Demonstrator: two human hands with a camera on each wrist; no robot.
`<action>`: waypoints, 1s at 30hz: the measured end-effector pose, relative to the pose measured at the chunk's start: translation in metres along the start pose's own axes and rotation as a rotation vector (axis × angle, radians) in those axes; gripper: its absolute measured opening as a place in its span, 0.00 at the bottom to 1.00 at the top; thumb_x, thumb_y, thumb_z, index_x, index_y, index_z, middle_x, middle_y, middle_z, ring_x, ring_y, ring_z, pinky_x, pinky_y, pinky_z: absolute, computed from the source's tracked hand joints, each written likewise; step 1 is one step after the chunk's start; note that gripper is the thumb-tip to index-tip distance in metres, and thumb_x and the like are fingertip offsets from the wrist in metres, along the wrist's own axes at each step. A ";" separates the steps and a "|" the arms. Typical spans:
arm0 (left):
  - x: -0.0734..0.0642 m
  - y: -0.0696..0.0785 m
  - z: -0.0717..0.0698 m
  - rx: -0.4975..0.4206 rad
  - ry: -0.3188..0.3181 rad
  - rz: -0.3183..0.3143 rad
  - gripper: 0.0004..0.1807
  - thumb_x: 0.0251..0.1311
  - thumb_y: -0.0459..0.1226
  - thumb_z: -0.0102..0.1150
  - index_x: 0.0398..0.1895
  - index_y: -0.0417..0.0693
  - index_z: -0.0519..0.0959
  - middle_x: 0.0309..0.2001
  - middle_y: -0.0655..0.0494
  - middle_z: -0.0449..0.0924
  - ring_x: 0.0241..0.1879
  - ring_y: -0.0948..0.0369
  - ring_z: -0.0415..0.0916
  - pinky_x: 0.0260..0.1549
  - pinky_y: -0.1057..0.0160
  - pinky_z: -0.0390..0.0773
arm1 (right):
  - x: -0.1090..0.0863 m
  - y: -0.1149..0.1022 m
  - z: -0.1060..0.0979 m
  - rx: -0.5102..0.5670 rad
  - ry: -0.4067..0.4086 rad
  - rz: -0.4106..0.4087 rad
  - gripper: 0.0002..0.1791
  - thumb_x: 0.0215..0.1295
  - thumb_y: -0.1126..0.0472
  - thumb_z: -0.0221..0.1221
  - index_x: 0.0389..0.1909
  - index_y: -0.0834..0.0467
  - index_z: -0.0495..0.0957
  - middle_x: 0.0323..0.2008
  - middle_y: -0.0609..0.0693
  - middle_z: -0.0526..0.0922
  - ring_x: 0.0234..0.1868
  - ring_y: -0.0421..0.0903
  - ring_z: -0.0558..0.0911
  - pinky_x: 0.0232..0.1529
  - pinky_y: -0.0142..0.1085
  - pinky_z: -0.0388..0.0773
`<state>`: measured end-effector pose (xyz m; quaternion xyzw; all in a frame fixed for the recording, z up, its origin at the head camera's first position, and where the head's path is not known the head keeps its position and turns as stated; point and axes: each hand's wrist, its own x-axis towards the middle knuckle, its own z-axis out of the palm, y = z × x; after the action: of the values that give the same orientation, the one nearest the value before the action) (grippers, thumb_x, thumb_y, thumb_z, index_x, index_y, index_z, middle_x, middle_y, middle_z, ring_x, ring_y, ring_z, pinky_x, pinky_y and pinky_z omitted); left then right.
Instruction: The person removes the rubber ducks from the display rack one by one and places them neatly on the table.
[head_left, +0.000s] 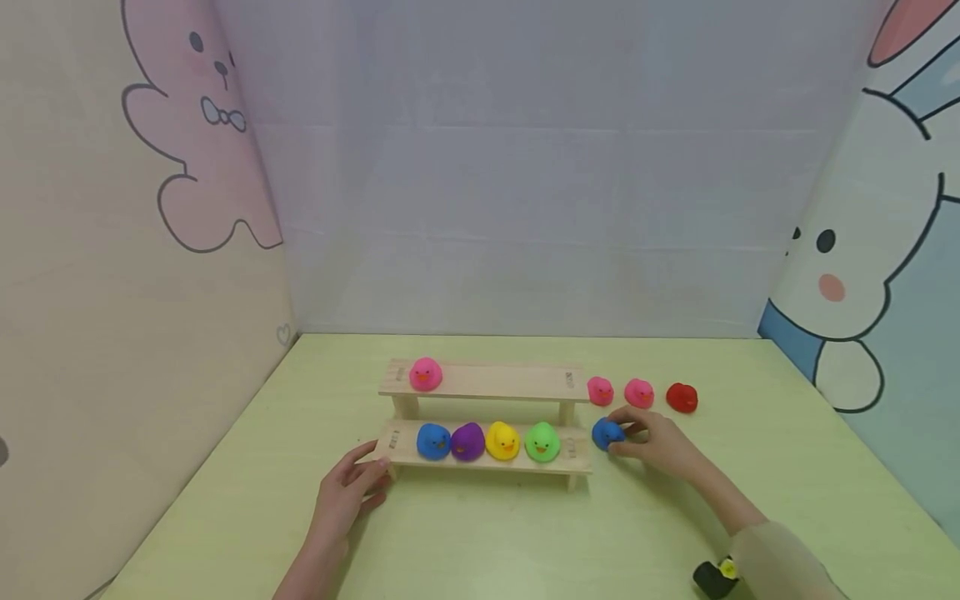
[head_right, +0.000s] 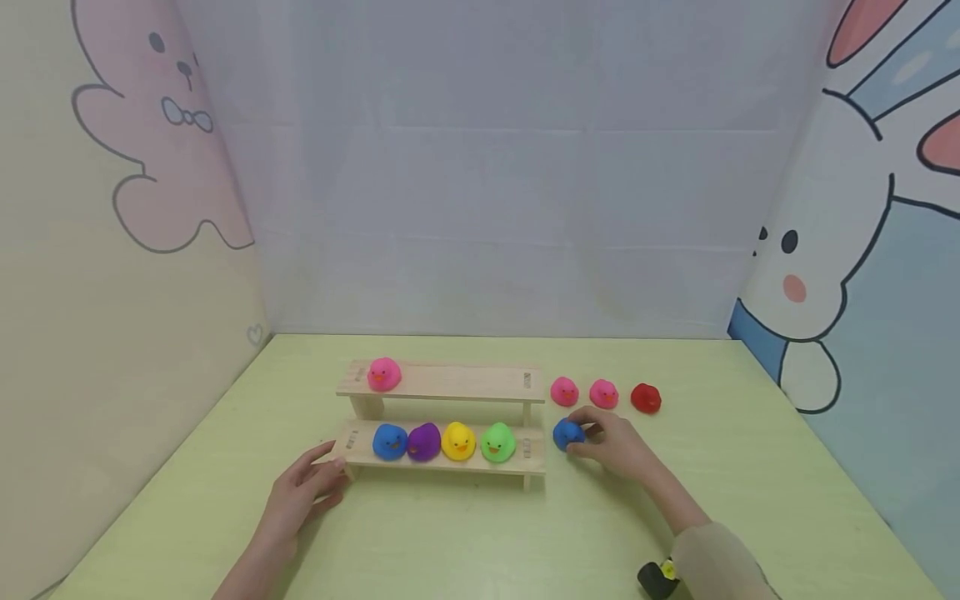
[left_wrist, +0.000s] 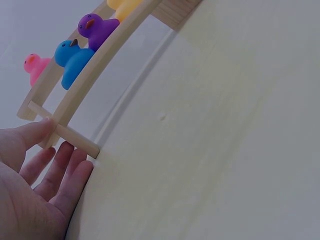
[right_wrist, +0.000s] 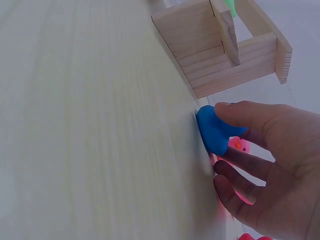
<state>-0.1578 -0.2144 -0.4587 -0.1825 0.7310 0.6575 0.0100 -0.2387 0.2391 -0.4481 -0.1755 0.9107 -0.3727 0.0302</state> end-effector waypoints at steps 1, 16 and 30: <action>0.000 0.000 0.000 0.002 -0.001 0.001 0.34 0.67 0.47 0.66 0.74 0.51 0.68 0.41 0.67 0.86 0.41 0.68 0.84 0.41 0.67 0.86 | 0.000 0.000 0.000 0.002 0.000 -0.002 0.21 0.61 0.59 0.71 0.54 0.62 0.80 0.50 0.59 0.86 0.48 0.52 0.84 0.52 0.51 0.86; 0.000 0.000 0.000 0.007 -0.004 0.008 0.34 0.67 0.47 0.65 0.74 0.51 0.68 0.41 0.67 0.86 0.40 0.68 0.84 0.40 0.67 0.86 | -0.002 -0.003 -0.002 -0.001 -0.021 -0.008 0.21 0.62 0.59 0.71 0.54 0.61 0.80 0.50 0.59 0.86 0.48 0.52 0.84 0.52 0.52 0.86; 0.002 -0.001 0.001 0.004 0.011 -0.003 0.33 0.67 0.46 0.65 0.74 0.51 0.68 0.42 0.65 0.86 0.41 0.67 0.84 0.40 0.66 0.87 | 0.000 -0.005 -0.008 -0.023 -0.061 0.000 0.34 0.57 0.59 0.73 0.65 0.61 0.76 0.59 0.64 0.82 0.52 0.58 0.84 0.52 0.53 0.86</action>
<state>-0.1594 -0.2143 -0.4602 -0.1871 0.7321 0.6549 0.0075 -0.2383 0.2410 -0.4390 -0.1873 0.9136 -0.3566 0.0559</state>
